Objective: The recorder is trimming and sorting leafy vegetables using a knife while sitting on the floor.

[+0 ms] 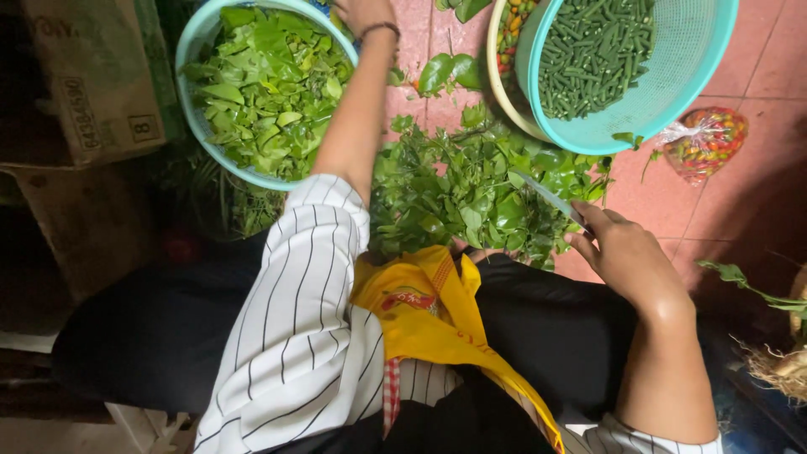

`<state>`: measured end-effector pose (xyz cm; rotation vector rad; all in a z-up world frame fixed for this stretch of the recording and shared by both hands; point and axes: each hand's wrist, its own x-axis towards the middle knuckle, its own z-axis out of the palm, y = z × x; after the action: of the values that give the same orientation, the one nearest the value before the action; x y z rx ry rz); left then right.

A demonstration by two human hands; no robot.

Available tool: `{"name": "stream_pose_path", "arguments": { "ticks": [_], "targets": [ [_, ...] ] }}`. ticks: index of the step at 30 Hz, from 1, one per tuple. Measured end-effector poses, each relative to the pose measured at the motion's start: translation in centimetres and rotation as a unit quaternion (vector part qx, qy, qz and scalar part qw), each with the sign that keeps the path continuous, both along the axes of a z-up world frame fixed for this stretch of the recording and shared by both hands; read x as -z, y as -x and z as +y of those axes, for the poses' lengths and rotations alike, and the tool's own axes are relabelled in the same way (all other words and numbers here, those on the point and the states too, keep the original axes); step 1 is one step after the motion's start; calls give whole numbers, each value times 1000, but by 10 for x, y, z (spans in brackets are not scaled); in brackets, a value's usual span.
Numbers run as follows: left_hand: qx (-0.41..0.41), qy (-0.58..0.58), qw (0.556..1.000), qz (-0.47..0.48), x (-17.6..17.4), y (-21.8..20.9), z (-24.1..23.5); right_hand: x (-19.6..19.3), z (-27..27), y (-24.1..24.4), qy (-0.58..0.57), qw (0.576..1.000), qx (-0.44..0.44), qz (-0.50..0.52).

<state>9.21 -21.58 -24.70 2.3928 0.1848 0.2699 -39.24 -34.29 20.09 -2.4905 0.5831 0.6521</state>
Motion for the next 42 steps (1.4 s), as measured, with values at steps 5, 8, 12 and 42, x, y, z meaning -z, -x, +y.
{"name": "stream_pose_path", "arguments": {
  "ticks": [5,8,12,42],
  "targets": [
    [86,25,976,200,18,17,0,8,-1,-3,-5,1000,-5,12],
    [222,-32,959,174,3,73,3,5,1,-3,2,1000,-10,14],
    [334,264,866,262,-103,146,21,-3,5,-7,1,1000,9,-3],
    [421,388,785,236,-279,337,63,12,48,1,-156,941,208,-215]
  ]
}}
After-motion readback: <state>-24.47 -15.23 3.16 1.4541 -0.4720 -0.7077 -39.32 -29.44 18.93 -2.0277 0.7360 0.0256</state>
